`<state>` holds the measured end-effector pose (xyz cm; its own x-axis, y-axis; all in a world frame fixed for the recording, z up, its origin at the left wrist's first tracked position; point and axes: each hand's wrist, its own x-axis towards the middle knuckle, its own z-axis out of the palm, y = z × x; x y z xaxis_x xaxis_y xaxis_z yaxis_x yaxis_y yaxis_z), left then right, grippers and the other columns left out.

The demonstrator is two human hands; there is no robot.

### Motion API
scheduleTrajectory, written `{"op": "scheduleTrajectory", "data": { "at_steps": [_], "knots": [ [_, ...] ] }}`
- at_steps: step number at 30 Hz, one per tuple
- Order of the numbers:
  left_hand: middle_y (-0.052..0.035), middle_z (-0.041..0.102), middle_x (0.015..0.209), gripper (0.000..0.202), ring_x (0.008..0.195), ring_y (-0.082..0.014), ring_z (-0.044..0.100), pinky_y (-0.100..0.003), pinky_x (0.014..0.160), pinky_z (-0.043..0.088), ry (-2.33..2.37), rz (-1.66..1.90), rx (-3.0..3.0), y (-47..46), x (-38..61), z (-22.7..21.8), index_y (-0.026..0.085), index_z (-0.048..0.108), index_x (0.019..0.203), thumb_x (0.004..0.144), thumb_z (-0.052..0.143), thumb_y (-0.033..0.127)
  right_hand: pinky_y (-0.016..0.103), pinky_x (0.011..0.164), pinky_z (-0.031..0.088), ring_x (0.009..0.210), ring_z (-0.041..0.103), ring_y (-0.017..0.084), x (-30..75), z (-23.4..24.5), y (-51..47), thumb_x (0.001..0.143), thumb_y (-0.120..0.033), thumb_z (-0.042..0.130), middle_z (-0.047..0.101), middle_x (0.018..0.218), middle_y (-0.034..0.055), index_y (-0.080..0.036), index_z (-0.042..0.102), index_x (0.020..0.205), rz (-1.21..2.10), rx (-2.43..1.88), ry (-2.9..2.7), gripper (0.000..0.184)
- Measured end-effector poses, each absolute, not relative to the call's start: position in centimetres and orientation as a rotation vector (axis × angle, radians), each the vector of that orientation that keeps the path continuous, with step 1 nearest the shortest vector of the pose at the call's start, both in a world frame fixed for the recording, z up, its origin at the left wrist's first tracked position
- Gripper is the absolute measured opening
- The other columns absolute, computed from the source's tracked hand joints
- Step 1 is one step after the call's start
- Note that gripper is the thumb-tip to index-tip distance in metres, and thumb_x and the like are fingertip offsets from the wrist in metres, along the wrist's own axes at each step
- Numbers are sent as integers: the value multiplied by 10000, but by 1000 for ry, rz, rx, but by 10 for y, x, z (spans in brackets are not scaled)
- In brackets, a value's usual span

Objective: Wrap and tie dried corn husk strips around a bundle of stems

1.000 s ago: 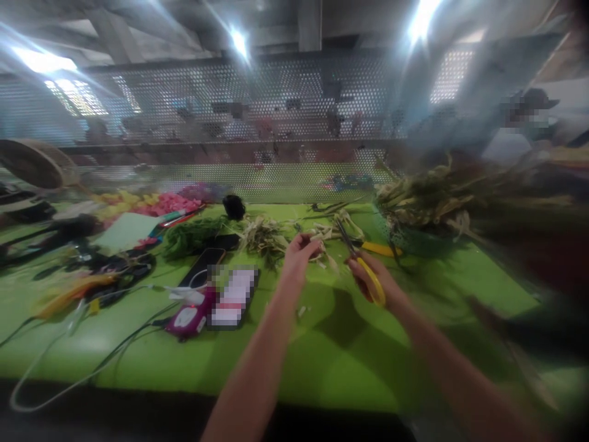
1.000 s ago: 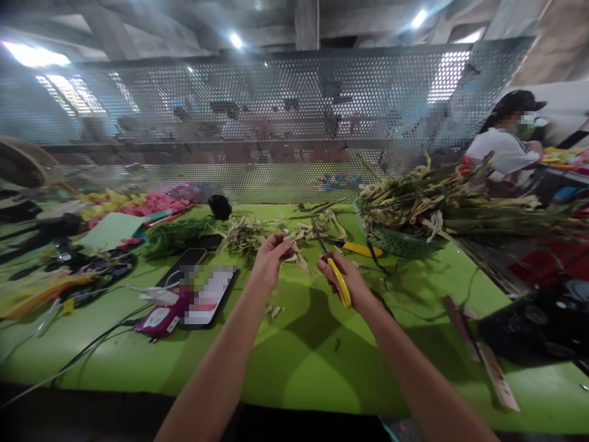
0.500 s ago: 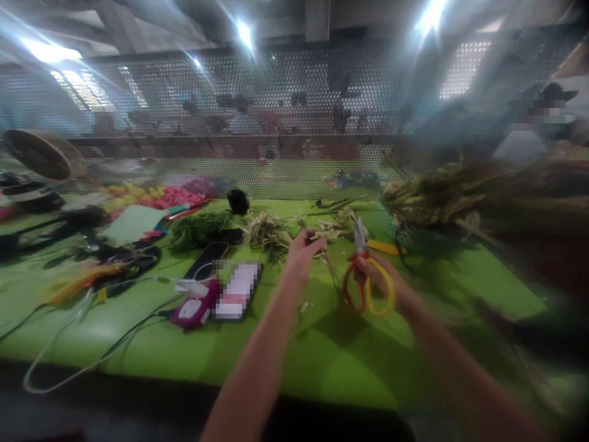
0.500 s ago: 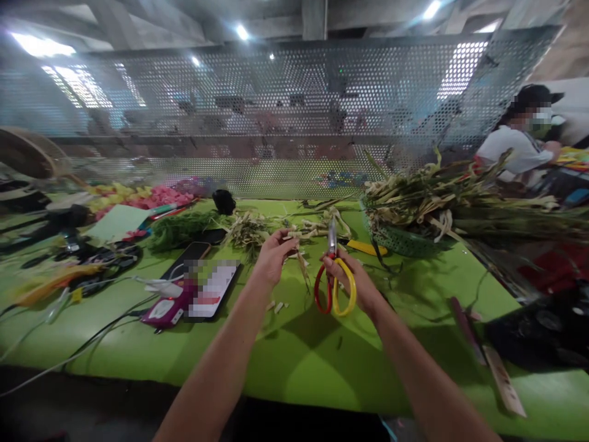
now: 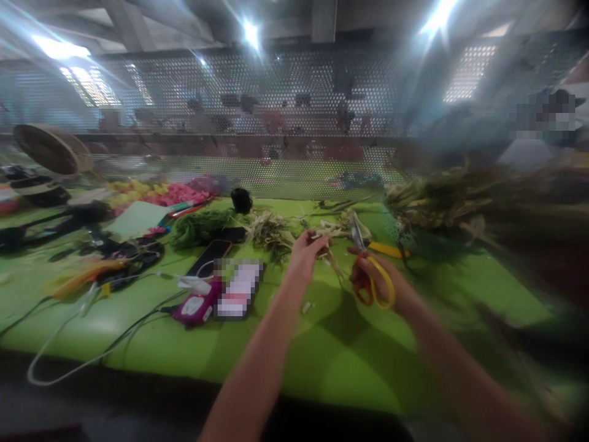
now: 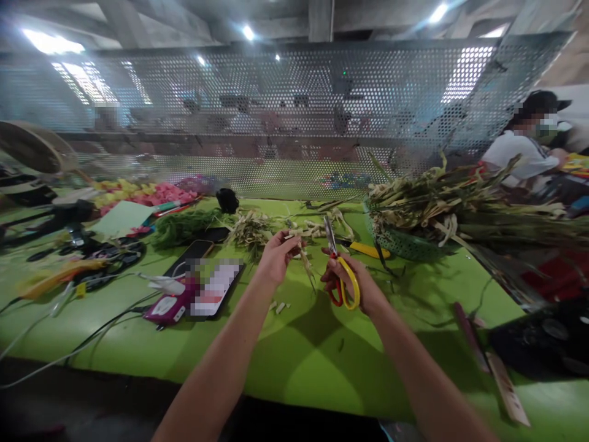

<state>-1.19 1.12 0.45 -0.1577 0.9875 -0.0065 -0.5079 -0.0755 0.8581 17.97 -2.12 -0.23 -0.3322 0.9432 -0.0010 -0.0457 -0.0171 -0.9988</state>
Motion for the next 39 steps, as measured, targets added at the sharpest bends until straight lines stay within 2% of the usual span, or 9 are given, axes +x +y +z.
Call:
{"op": "scheduleTrajectory", "data": {
  "at_steps": [4, 10, 16, 18, 24, 27, 35, 37, 39],
  "knots": [
    [25, 653, 728, 449, 678, -115, 653, -229, 635, 477, 833, 1541, 684, 11, -9, 3, 171, 571, 817, 508, 875, 287, 234, 449, 384, 512, 497, 112, 175, -3, -27, 833, -598, 628, 482, 651, -51, -206, 536, 1201, 1449, -961, -1475, 545],
    [22, 664, 735, 415, 670, -116, 667, -240, 659, 498, 798, 1509, 674, 7, -5, 4, 161, 568, 814, 535, 859, 254, 210, 470, 314, 555, 401, 81, 175, -7, -30, 848, -640, 586, 412, 723, -58, -254, 507, 1153, 1423, -962, -1631, 498],
    [25, 667, 718, 393, 646, -107, 661, -230, 650, 504, 809, 1507, 658, 4, -4, 8, 158, 566, 805, 538, 850, 215, 244, 536, 439, 502, 408, 67, 171, 2, -34, 823, -679, 584, 454, 695, -59, -231, 526, 1014, 1350, -1005, -1651, 491],
    [26, 665, 719, 402, 641, -102, 656, -223, 638, 502, 812, 1507, 665, 4, -3, 8, 155, 573, 805, 528, 857, 223, 244, 512, 441, 473, 401, 72, 170, 5, -35, 817, -673, 595, 436, 631, -72, -227, 521, 970, 1334, -1006, -1655, 478],
    [37, 632, 682, 417, 630, -95, 646, -216, 637, 501, 804, 1486, 705, 5, -3, 7, 156, 567, 776, 523, 877, 272, 211, 340, 282, 354, 315, 65, 167, 7, -38, 780, -652, 643, 389, 499, -100, -227, 504, 875, 1362, -1072, -1519, 457],
    [30, 647, 700, 430, 645, -101, 647, -220, 639, 494, 816, 1500, 706, 7, -6, 5, 158, 581, 801, 513, 877, 279, 211, 317, 241, 332, 297, 69, 165, 6, -37, 762, -635, 664, 366, 461, -107, -229, 509, 864, 1343, -1081, -1428, 446],
    [23, 664, 744, 431, 668, -97, 629, -223, 659, 460, 900, 1601, 810, 14, -17, 3, 161, 619, 916, 558, 844, 247, 229, 399, 353, 408, 446, 104, 184, -24, -6, 755, -523, 698, 514, 556, -65, -230, 571, 914, 1220, -1322, -1496, 357],
    [26, 654, 735, 439, 668, -96, 623, -225, 661, 455, 876, 1636, 840, 15, -16, 3, 163, 628, 946, 566, 837, 230, 254, 513, 430, 567, 584, 153, 189, -29, 0, 782, -447, 687, 646, 703, 3, -214, 615, 1013, 1042, -1422, -1698, 336],
    [22, 649, 737, 436, 674, -97, 618, -231, 672, 457, 869, 1646, 854, 14, -14, 3, 160, 632, 954, 572, 832, 219, 276, 624, 454, 727, 649, 196, 190, -29, 0, 813, -359, 658, 710, 846, 57, -196, 613, 1160, 812, -1522, -1909, 386]
  ]
}}
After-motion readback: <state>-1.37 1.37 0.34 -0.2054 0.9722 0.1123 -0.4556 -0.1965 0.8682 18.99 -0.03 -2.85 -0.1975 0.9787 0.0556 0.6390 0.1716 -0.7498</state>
